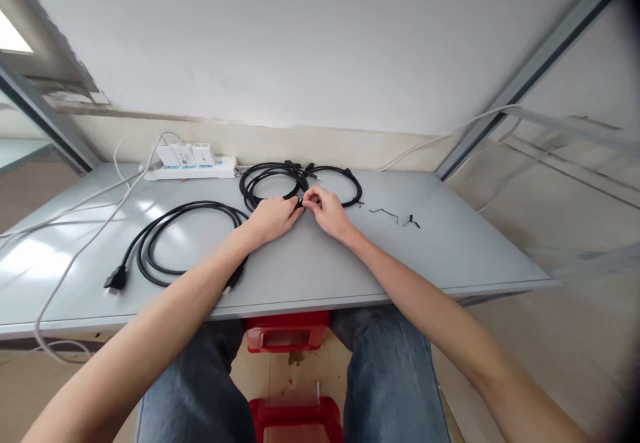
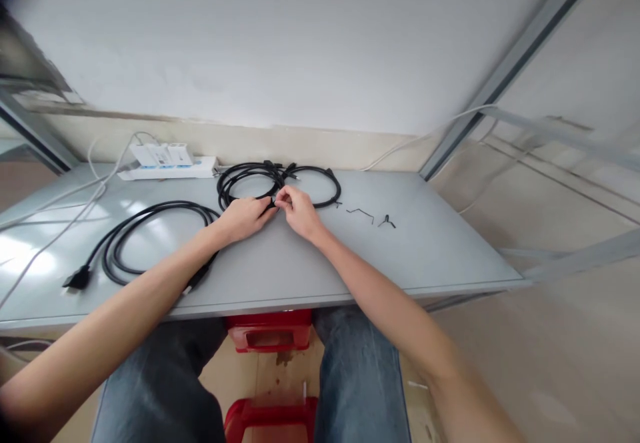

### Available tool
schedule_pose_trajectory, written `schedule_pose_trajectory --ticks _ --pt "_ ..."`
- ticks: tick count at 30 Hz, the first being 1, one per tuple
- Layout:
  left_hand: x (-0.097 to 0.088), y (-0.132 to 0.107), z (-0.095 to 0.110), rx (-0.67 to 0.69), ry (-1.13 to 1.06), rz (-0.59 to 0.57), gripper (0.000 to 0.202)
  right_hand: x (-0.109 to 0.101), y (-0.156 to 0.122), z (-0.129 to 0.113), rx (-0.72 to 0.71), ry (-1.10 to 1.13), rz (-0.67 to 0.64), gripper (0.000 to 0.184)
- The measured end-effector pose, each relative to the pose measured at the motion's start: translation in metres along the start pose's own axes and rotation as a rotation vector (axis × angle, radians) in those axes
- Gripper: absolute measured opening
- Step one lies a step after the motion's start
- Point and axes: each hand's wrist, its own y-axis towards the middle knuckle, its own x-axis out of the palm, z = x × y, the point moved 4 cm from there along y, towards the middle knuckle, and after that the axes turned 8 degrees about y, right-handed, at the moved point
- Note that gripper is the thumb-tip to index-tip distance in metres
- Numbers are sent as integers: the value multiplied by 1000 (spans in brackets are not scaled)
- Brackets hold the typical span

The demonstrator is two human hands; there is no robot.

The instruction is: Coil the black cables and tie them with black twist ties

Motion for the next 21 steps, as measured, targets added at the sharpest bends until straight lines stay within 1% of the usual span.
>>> schedule_pose_trajectory --ticks 4,8,15,17,19,21 --pt "-1 -1 3 6 -6 6 45 2 -1 -2 -23 -3 35 9" --pt "-2 -2 5 11 19 20 50 5 -1 -3 -40 -26 62 10" --pt "3 -1 4 47 41 24 53 6 -2 2 -72 17 28 8" --pt "5 0 3 46 53 28 49 6 -1 6 -74 1 45 8" --pt "5 0 2 52 67 30 46 4 0 9 -83 -33 83 13" --pt "5 0 2 61 71 30 47 3 0 8 -127 -92 120 13"
